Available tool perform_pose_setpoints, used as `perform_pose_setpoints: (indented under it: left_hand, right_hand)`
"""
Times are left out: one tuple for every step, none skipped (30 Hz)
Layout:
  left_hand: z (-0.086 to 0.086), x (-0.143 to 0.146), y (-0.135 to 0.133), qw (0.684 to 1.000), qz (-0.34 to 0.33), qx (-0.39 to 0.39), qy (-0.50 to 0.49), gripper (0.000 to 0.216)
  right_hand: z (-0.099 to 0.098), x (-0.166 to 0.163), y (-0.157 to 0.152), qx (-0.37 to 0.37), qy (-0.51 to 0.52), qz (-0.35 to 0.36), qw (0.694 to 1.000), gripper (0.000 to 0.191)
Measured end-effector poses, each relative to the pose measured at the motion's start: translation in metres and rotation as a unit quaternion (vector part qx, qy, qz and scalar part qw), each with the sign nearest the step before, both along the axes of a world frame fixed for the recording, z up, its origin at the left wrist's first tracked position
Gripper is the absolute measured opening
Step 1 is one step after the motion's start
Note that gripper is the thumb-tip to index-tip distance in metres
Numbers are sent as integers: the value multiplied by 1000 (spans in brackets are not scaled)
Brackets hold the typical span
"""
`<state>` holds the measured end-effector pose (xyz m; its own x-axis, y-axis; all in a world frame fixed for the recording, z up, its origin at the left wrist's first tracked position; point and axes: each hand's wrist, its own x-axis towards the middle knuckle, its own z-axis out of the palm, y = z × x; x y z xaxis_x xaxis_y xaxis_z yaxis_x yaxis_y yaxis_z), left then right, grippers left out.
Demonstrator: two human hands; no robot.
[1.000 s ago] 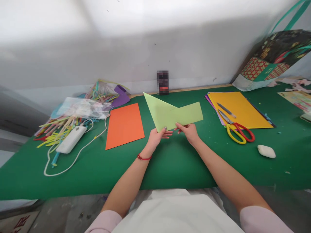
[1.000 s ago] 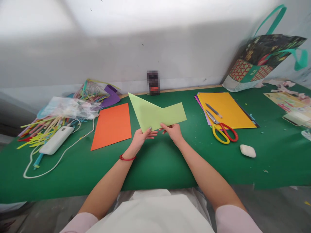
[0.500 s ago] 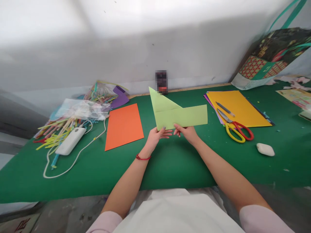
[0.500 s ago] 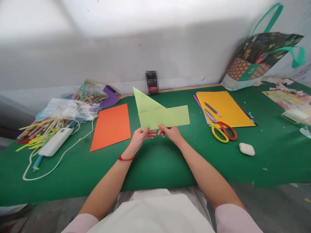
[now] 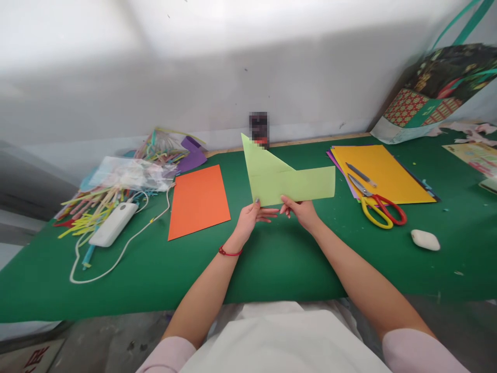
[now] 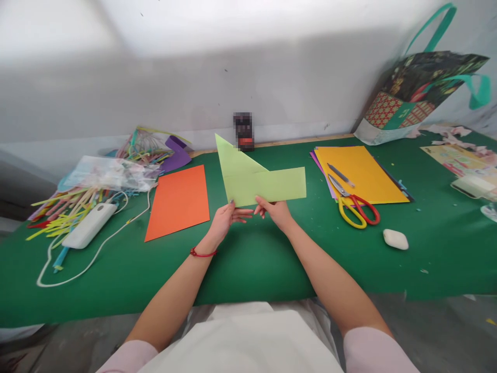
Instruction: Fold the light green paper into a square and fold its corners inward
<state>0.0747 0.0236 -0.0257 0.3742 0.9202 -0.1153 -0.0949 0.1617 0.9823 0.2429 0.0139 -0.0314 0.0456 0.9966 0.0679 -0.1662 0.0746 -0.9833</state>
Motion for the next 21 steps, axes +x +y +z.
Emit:
perform_pose_setpoints:
  left_hand:
    - [0,0,0,1000,-5,2,-2,60]
    - [1,-1,0,1000,-8,3,-4,59]
    - [1,-1,0,1000,-9,1,-6,57]
    - [1,-2,0,1000,-9,-2,-6,55]
    - [1,-2,0,1000,-10,-6,-3,53]
    - [1,-2,0,1000,-10,-10,0,51]
    - [1,-3,-1,1000,-8,-13,4,51]
    - [1,-3,-1,1000,-6,-15,9,51]
    - [1,-3,-1,1000,-4,-16,12,50]
    - [0,-3,-2,1000,-2,-15,17,50]
    - [0,-3,-2,1000,2,-14,22,49]
    - [0,-3,-2,1000,6,-13,28,47]
    - [0,-3,-1,999,10,-12,33,47]
    - [0,-3,-1,999,15,-11,35,46]
    - [0,-2,0,999,21,-11,36,47]
    - [0,-2,0,999,27,-13,36,48]
    - [0,-2,0,999,30,-14,35,49]
    - [1,-1,0,999,30,-16,34,49]
    - [1,-1,-1,999,29,-16,35,49]
    - [2,0,-1,999,25,-15,36,48]
    - [3,0,-2,999,20,-12,37,47]
  right_hand:
    - [0,0,0,-3,4,2,1000,43]
    - [1,0,-1,-5,6,5,1000,43]
    - [1,0,-2,-9,5,9,1000,43]
    - [2,0,-3,-13,3,15,1000,43]
    - [3,0,-4,-17,-4,23,1000,43]
    - [5,-1,-4,-20,-14,33,999,43]
    - [6,-1,-5,-22,-27,45,998,42]
    - [8,-1,-6,-23,-40,58,997,42]
    - [9,-2,-7,-23,-52,69,996,40]
    - [10,-2,-7,-21,-62,79,995,39]
    - [10,-2,-7,-18,-71,84,994,37]
    - [10,-2,-8,-14,-80,86,993,35]
    - [9,-2,-8,-10,-88,84,993,33]
    - [7,-2,-8,-5,-96,79,992,32]
    - [5,-2,-8,-2,-104,74,992,31]
    - [3,-2,-8,1,-110,68,992,30]
    - [1,-2,-7,1,-115,63,991,30]
    - [-1,-2,-7,1,-119,61,991,30]
    - [-2,-1,-7,0,-123,61,991,31]
    - [-3,-1,-7,-2,-126,64,990,32]
    - [-3,0,-7,-4,-127,67,990,34]
